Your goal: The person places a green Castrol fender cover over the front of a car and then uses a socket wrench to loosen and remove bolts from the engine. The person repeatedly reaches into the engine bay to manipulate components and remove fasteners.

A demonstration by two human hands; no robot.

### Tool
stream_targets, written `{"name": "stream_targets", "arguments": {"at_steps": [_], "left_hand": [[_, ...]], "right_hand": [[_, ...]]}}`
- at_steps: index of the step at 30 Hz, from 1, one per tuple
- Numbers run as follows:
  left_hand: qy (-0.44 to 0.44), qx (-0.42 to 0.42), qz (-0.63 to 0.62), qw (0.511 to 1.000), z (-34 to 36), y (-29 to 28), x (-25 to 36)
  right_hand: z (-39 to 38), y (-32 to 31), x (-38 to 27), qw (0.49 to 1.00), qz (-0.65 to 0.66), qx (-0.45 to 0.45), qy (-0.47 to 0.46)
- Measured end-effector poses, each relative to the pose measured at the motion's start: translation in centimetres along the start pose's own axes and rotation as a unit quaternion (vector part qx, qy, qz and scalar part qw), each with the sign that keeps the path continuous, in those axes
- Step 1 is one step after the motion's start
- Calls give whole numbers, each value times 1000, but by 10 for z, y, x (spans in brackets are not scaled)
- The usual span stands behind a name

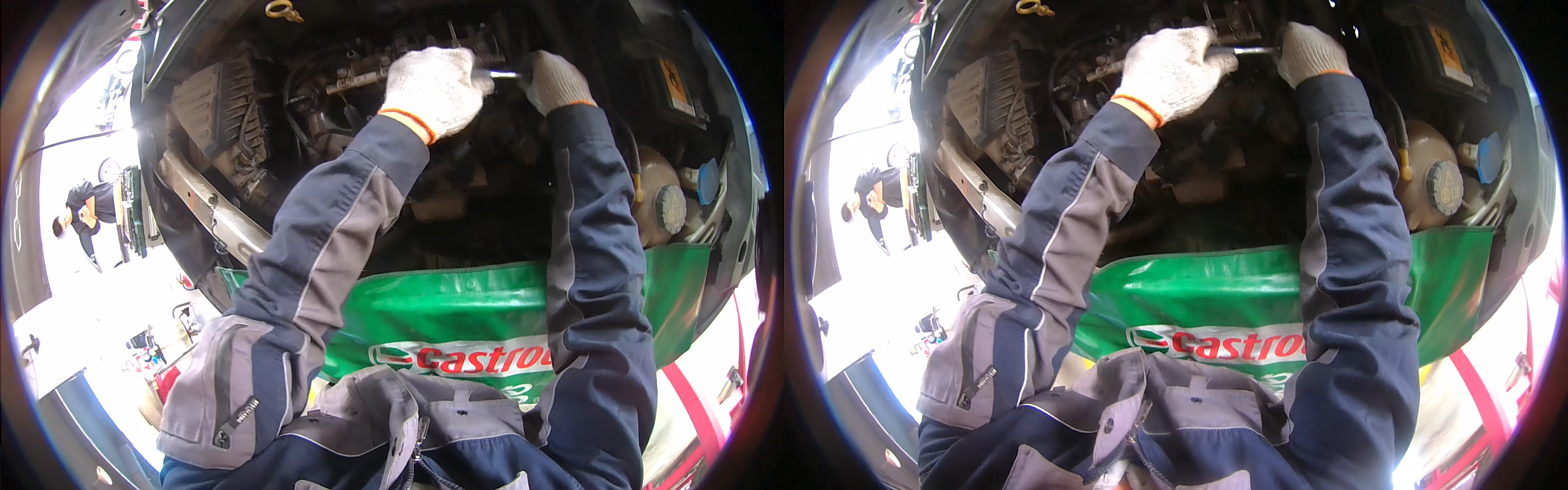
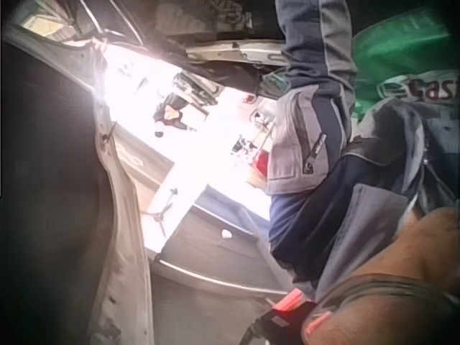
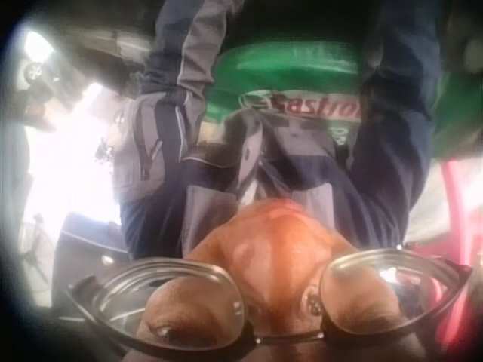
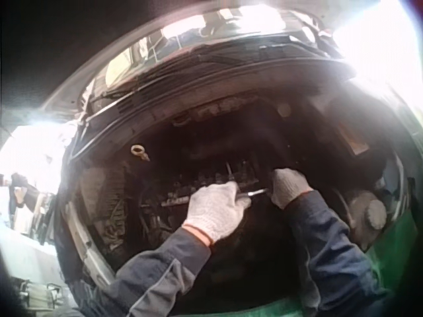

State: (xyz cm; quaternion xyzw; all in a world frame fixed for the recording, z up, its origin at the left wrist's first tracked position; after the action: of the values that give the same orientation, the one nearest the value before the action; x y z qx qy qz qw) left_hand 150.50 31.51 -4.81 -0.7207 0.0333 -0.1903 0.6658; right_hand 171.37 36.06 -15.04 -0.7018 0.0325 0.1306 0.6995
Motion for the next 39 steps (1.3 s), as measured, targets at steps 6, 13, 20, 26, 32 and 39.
{"name": "stream_targets", "arguments": {"at_steps": [6,13,20,26,32,39], "left_hand": [[-2,-29,-10,1000,-33,8,36],[-3,-21,43,999,-20,44,28],[18,-1,129,991,36,14,14],[-10,-119,24,993,9,45,74],[-30,30,114,993,48,-3,50],[-35,-38,48,998,56,22,64]], "right_hand": [[-1,-5,3,1000,14,9,-26],[1,-9,6,995,85,17,-39],[0,-12,-4,978,202,27,-41],[5,-3,13,979,195,35,-51],[12,11,10,942,309,55,-117],[12,19,20,952,274,53,-128]]}}
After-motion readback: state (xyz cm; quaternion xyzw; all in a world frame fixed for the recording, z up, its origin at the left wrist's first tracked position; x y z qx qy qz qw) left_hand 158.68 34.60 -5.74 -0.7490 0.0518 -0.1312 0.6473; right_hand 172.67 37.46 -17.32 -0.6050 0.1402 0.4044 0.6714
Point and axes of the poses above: each hand's wrist, its own z-axis towards the middle knuckle, its own y-axis out of the palm, x = y × z, the point moved 3 cm from there along z, towards the middle knuckle, and after that the axes turned 2 degrees about -z, right-handed, at the moved point
